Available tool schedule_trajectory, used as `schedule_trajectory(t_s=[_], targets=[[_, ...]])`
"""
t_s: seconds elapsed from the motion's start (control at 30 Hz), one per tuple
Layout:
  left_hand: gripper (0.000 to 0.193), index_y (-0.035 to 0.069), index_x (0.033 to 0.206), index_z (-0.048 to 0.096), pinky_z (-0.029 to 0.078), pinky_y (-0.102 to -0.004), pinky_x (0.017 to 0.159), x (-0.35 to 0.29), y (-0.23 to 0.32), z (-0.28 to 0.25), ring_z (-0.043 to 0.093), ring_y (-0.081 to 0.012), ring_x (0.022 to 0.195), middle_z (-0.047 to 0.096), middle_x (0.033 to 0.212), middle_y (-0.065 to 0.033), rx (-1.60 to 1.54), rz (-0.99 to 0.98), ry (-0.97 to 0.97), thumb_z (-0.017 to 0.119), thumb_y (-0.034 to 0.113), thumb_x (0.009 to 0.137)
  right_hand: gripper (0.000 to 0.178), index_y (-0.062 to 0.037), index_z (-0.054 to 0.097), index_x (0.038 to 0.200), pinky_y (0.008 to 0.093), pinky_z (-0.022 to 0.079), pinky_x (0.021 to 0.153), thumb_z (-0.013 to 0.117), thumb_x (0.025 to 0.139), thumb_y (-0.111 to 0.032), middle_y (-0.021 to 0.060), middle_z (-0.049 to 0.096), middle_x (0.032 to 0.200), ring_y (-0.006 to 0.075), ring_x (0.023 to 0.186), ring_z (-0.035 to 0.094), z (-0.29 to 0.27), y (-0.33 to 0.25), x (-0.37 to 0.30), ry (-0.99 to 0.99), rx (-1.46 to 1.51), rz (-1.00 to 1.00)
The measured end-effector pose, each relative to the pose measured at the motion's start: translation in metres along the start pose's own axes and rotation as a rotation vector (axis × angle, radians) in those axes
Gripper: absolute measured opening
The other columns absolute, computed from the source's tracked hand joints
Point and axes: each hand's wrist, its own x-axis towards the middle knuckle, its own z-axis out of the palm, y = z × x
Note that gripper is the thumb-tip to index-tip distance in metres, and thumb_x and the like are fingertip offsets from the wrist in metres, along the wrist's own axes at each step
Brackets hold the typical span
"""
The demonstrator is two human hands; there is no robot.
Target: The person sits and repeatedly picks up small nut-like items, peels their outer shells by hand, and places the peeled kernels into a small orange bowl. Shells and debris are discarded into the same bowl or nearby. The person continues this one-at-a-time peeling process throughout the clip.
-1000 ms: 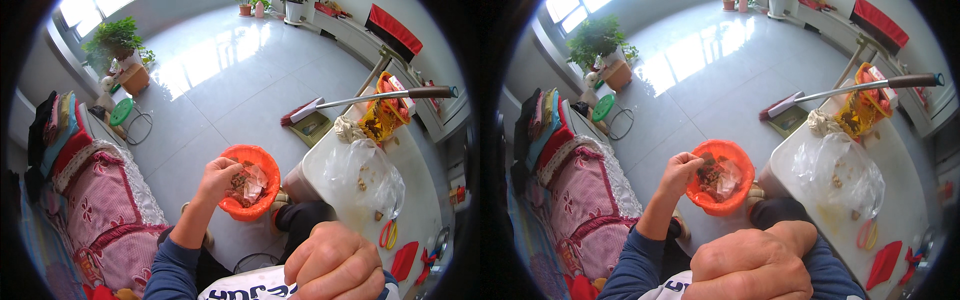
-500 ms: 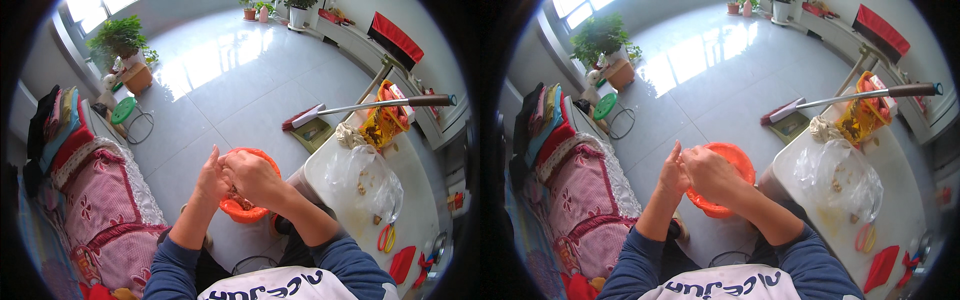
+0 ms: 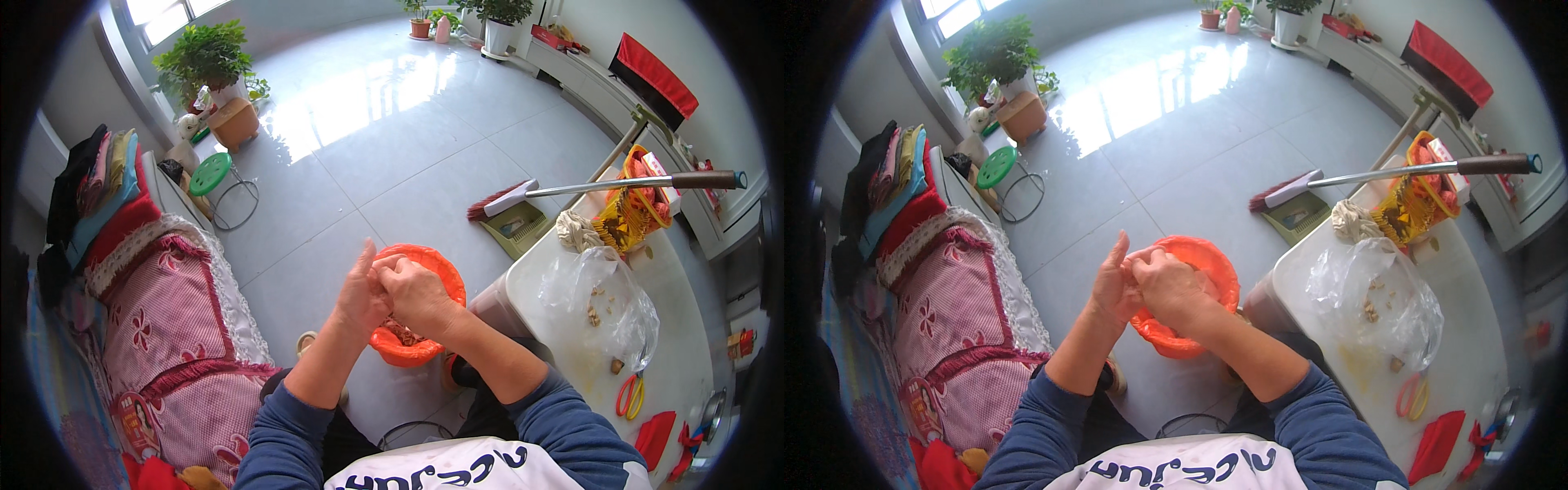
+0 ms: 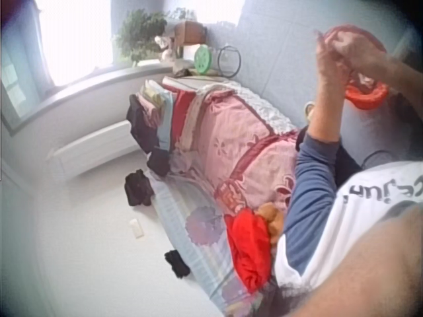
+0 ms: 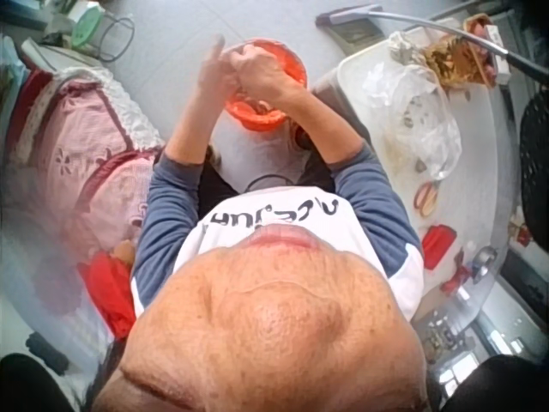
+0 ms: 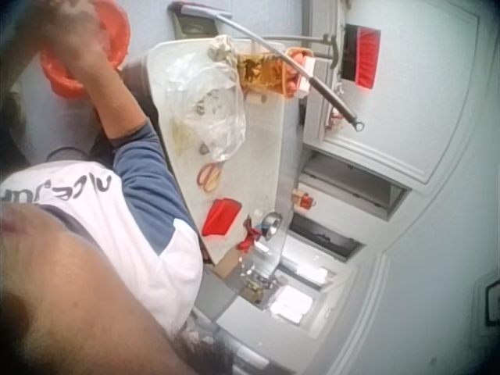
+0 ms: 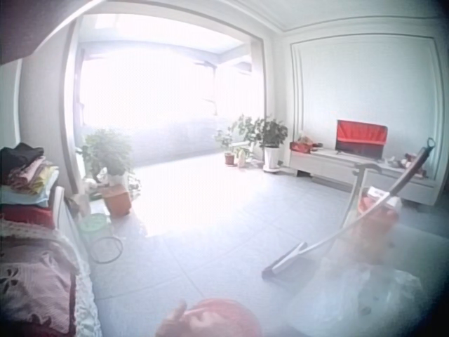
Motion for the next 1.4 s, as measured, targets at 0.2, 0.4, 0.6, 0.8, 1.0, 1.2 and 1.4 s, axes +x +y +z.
schedule_trajectory(t_s=[0.2,0.4,0.6,0.8,1.0,1.2,1.4], targets=[[0.072,-0.008,0.123,0.051,0.049,-0.0411,0.097,0.001,0.000,-0.001,0.061,-0.0279,0.108,0.061,0.114,-0.0194,0.020,0.003,0.056,0.042,0.058,0.096,0.021,-0.0042,0.059,0.099,0.0424,0.051,0.077,0.060,0.078,-0.001,0.0158,0.060,0.095,0.0328,0.093,0.061,0.000,0.000,0.001,0.039,0.137,0.053],[0.067,-0.007,0.118,0.054,0.049,-0.0419,0.097,0.002,-0.003,-0.001,0.060,-0.0289,0.110,0.061,0.115,-0.0197,-0.091,0.002,0.037,0.048,0.055,0.095,0.014,-0.0028,0.059,0.095,0.0446,0.049,0.074,0.057,0.081,-0.004,0.0159,0.060,0.089,0.0332,0.089,0.060,0.002,0.001,0.004,0.100,0.193,0.046],[0.063,-0.005,0.114,0.057,0.049,-0.0428,0.096,0.002,-0.005,0.000,0.060,-0.0289,0.110,0.062,0.113,-0.0189,0.004,0.020,0.086,0.048,0.055,0.095,0.006,0.0001,0.056,0.088,0.0441,0.049,0.067,0.054,0.083,-0.003,0.0182,0.059,0.082,0.0352,0.076,0.059,0.001,-0.002,0.004,0.109,0.235,0.017],[0.051,-0.001,0.110,0.060,0.051,-0.0411,0.093,0.001,-0.002,0.000,0.063,-0.0270,0.103,0.065,0.106,-0.0155,0.024,0.011,0.082,0.041,0.045,0.101,0.009,0.0028,0.060,0.092,0.0388,0.051,0.068,0.057,0.085,-0.002,0.0188,0.062,0.088,0.0313,0.077,0.063,-0.010,0.000,0.006,0.283,0.398,0.033],[0.022,-0.001,0.103,0.061,0.049,-0.0244,0.059,-0.007,0.005,0.003,0.056,-0.0109,0.070,0.062,0.083,-0.0047,0.197,0.145,0.117,0.056,0.019,0.096,0.006,0.0020,0.061,0.092,0.0294,0.051,0.062,0.061,0.088,-0.003,0.0116,0.066,0.078,0.0164,0.069,0.064,-0.017,0.002,0.011,0.393,0.552,0.238],[0.013,0.000,0.092,0.064,0.039,-0.0183,0.050,-0.016,0.013,0.012,0.049,-0.0051,0.063,0.056,0.072,0.0012,0.344,0.232,0.156,0.066,0.012,0.089,0.009,0.0035,0.059,0.090,0.0330,0.051,0.064,0.060,0.088,-0.006,0.0147,0.065,0.078,0.0206,0.071,0.064,-0.023,-0.002,0.010,0.265,0.702,0.332],[0.012,-0.001,0.091,0.065,0.039,-0.0195,0.051,-0.018,0.015,0.010,0.049,-0.0066,0.060,0.058,0.071,-0.0002,0.391,0.249,0.158,0.069,0.009,0.086,0.011,0.0044,0.060,0.092,0.0281,0.051,0.062,0.059,0.089,-0.006,0.0101,0.067,0.077,0.0126,0.071,0.063,-0.027,0.000,0.012,0.210,1.020,0.431]])
